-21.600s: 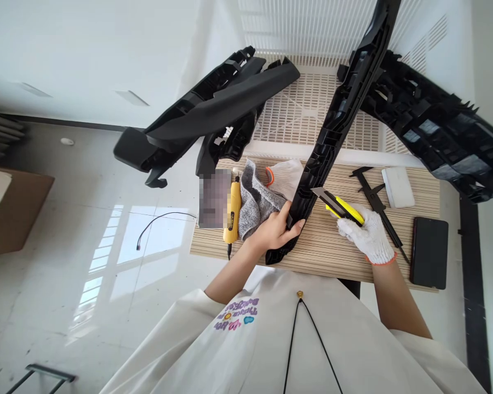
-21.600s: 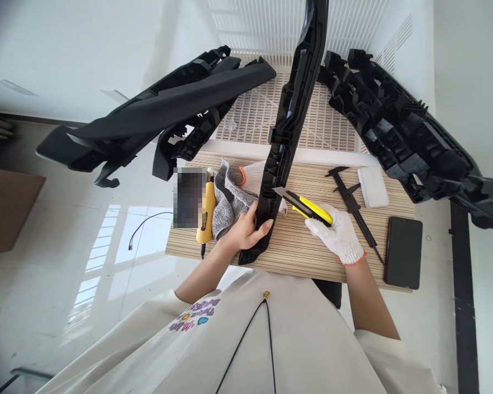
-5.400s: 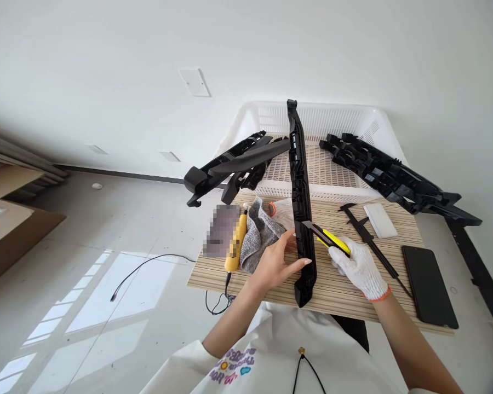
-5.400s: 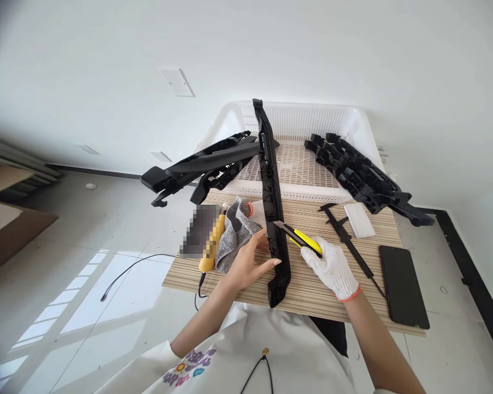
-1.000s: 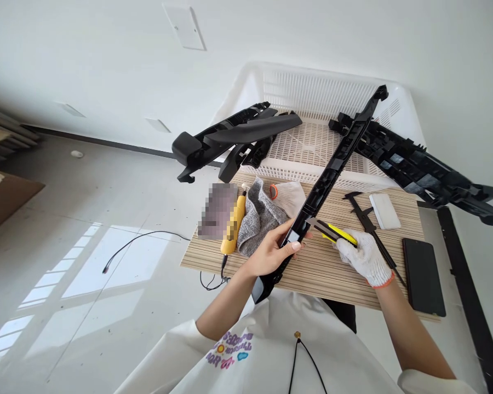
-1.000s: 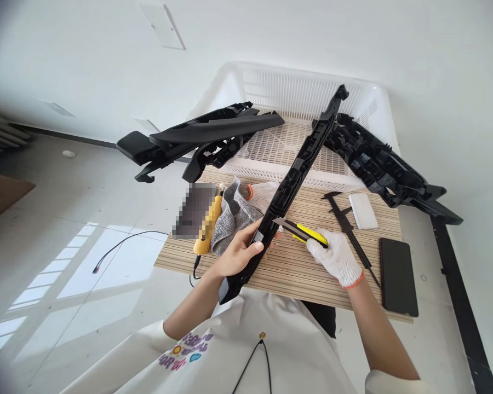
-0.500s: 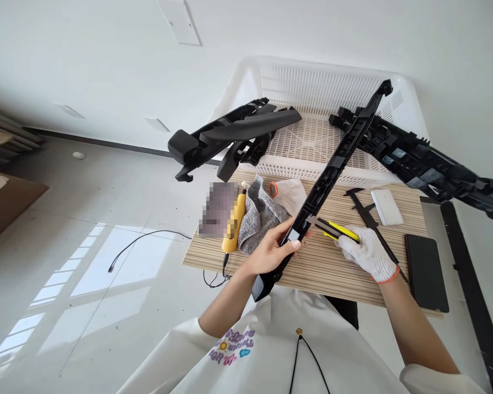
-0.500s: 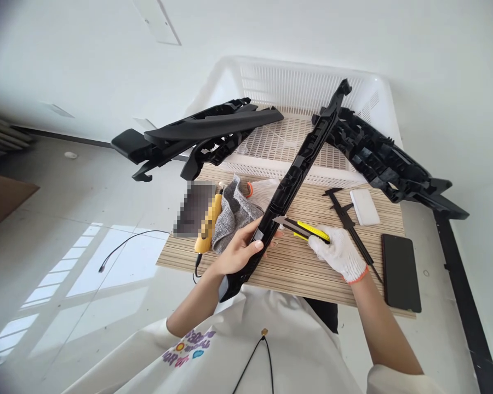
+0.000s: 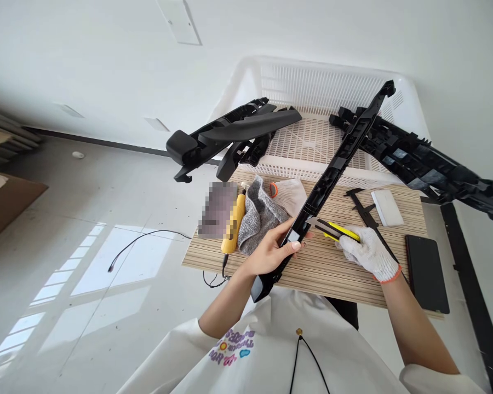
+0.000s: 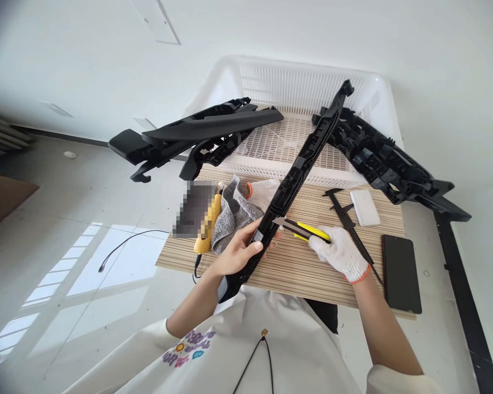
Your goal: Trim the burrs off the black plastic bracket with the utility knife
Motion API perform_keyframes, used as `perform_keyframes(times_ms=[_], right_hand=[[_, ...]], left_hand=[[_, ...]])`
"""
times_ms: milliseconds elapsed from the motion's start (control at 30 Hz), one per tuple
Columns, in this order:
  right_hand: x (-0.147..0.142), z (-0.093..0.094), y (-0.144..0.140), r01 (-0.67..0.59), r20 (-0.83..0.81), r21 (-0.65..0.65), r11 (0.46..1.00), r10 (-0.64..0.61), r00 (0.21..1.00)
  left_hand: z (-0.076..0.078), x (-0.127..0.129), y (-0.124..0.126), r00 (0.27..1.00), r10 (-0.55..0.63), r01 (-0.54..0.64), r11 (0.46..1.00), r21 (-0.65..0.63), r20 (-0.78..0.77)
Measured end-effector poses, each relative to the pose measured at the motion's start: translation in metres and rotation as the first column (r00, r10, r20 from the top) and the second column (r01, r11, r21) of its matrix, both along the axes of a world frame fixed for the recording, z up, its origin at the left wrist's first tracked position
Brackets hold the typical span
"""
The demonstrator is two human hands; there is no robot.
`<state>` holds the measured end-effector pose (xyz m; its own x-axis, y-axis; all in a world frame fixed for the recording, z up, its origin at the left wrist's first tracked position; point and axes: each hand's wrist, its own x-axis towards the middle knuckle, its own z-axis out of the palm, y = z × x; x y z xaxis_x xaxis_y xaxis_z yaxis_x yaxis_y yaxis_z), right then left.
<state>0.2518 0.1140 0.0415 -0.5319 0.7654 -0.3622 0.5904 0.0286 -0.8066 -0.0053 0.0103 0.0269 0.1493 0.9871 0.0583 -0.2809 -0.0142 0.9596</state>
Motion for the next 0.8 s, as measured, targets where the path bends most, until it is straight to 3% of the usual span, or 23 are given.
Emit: perform_keyframes(times_ms=[800], right_hand=[[0.0045,-0.0034,0.0053,0.016,-0.082,-0.191,0.981,-0.032,0.996]], left_hand=[[0.0023,0.0010,0.0029,1.000,-0.020,0.020,1.000,0.008,0.019]])
